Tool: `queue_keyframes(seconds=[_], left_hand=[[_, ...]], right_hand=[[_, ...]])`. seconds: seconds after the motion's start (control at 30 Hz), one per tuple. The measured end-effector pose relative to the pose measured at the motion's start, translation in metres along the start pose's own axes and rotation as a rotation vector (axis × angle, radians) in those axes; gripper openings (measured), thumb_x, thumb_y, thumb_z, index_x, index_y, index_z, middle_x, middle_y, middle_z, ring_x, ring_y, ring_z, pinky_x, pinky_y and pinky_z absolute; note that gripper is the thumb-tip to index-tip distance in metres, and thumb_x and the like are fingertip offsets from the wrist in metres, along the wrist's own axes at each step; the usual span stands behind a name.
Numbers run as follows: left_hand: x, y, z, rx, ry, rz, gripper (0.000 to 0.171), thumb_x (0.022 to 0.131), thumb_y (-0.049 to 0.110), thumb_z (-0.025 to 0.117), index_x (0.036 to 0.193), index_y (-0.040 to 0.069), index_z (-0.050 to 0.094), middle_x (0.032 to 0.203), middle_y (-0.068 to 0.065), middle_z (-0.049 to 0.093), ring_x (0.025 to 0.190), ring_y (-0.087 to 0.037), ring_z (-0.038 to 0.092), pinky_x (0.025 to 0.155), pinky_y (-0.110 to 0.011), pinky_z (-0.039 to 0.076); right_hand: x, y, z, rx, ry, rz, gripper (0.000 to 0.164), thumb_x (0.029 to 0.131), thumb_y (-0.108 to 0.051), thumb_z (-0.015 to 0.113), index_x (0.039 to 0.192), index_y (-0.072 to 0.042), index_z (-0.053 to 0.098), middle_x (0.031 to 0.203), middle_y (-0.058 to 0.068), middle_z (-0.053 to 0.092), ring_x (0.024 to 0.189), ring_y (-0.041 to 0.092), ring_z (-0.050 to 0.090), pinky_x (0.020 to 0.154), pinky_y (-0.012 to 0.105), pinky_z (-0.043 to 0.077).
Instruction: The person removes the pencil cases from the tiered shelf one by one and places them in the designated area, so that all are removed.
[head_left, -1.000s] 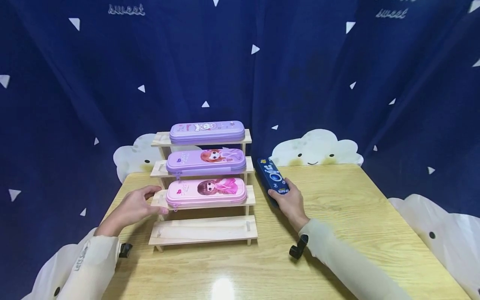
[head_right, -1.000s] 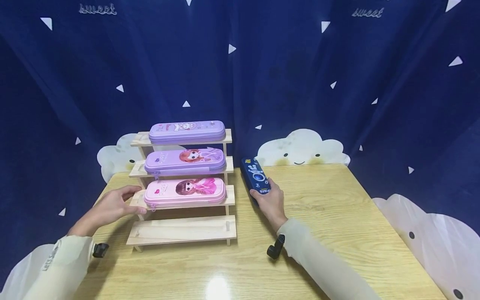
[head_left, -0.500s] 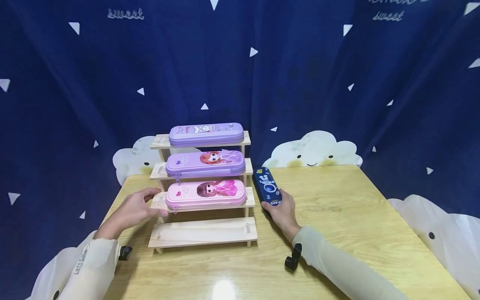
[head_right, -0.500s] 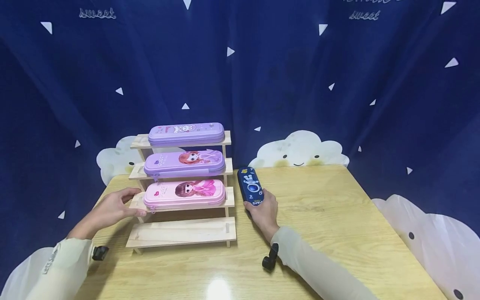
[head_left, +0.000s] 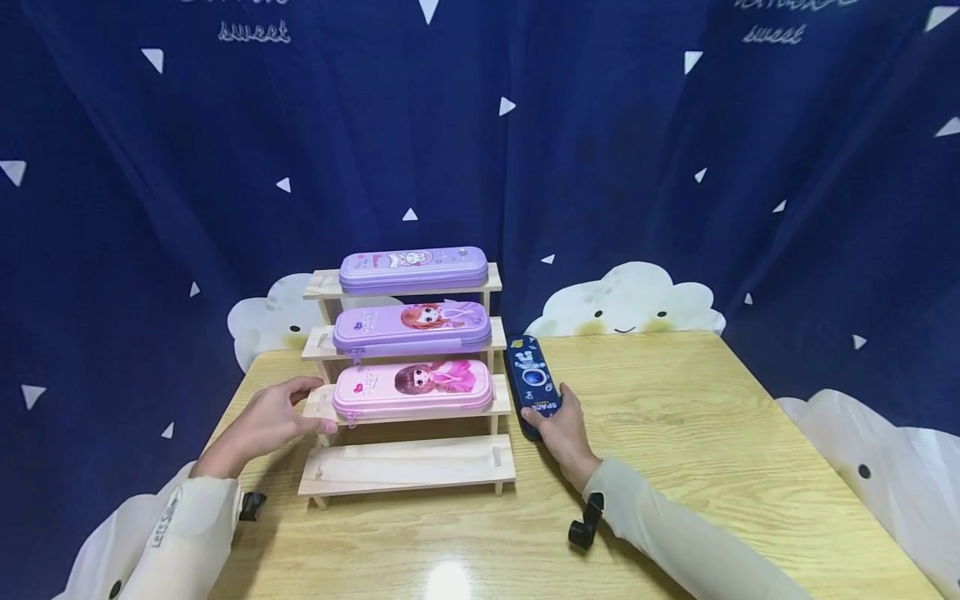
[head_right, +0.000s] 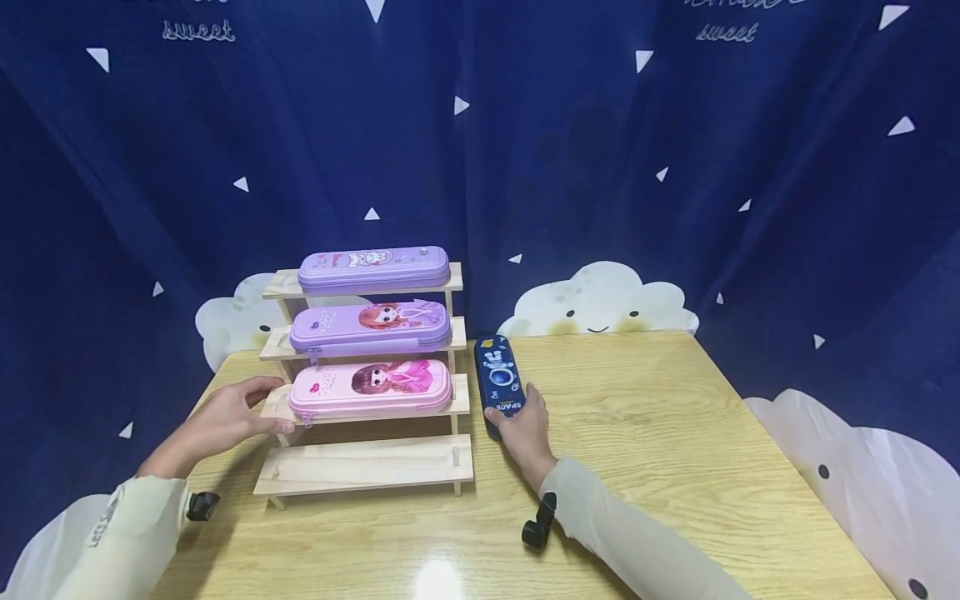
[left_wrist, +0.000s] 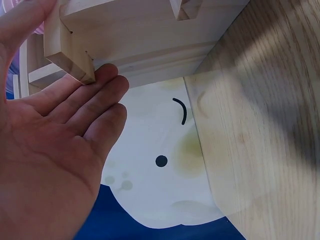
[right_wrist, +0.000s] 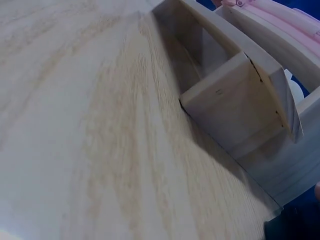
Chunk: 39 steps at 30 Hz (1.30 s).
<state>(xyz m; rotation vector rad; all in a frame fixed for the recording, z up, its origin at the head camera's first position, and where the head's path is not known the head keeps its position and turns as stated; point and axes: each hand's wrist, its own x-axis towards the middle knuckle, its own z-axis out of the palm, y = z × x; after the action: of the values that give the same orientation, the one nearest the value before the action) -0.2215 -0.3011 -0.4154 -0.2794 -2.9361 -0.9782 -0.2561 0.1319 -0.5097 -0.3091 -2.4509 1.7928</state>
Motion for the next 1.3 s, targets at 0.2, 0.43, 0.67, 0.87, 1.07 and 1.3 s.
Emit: queue_keyframes(seconds=[0.2,0.43,0.67,0.87,1.07,1.3], left_hand=[[0.001,0.000,0.000,-0.008,-0.004,-0.005,0.080,0.075,0.042,0.089,0.134,-0.002,0.058,0.133,-0.025,0.065,0.125,-0.043,0.061,0.104,-0.057,0.049],[0.000,0.002,-0.001,-0.009,-0.016,-0.022,0.083,0.075,0.044,0.088,0.137,-0.002,0.057,0.135,-0.026,0.063,0.127,-0.045,0.059,0.105,-0.059,0.048],[0.000,0.002,-0.001,-0.008,-0.014,-0.022,0.082,0.075,0.042,0.088,0.136,-0.002,0.057,0.135,-0.026,0.063,0.128,-0.045,0.059,0.105,-0.059,0.047],[0.000,0.002,0.000,-0.012,-0.012,-0.019,0.080,0.075,0.041,0.089,0.135,-0.002,0.057,0.135,-0.026,0.064,0.127,-0.045,0.059,0.106,-0.059,0.047],[0.002,0.001,-0.001,-0.002,-0.002,0.001,0.081,0.074,0.042,0.089,0.134,-0.002,0.058,0.133,-0.025,0.065,0.125,-0.044,0.061,0.104,-0.058,0.048],[0.001,0.000,-0.001,0.011,-0.007,-0.004,0.082,0.073,0.044,0.089,0.134,-0.001,0.059,0.133,-0.024,0.065,0.124,-0.043,0.061,0.103,-0.059,0.049]], right_hand=[[-0.005,-0.001,0.000,0.035,-0.025,-0.028,0.095,0.079,-0.001,0.078,0.156,0.006,0.022,0.152,0.027,0.038,0.134,0.040,0.045,0.122,0.054,0.030],[-0.010,0.003,0.003,-0.017,-0.021,-0.060,0.095,0.078,-0.003,0.080,0.155,0.008,0.025,0.154,0.028,0.034,0.137,0.043,0.041,0.122,0.057,0.027],[-0.009,0.001,0.001,-0.017,-0.022,-0.063,0.096,0.080,-0.007,0.081,0.155,0.009,0.023,0.155,0.030,0.033,0.139,0.044,0.041,0.123,0.056,0.028],[0.006,-0.014,-0.020,0.099,-0.047,-0.048,0.100,0.087,-0.013,0.077,0.160,0.003,0.010,0.165,0.025,0.022,0.154,0.043,0.022,0.128,0.053,0.019],[0.026,-0.044,-0.054,0.130,-0.039,-0.175,0.099,0.092,-0.015,0.073,0.162,-0.002,0.004,0.169,0.018,0.018,0.157,0.035,0.017,0.130,0.048,0.015],[0.041,-0.092,-0.088,0.138,-0.014,-0.415,0.090,0.091,-0.014,0.073,0.159,0.000,0.016,0.166,0.016,0.026,0.155,0.030,0.024,0.130,0.044,0.017]])
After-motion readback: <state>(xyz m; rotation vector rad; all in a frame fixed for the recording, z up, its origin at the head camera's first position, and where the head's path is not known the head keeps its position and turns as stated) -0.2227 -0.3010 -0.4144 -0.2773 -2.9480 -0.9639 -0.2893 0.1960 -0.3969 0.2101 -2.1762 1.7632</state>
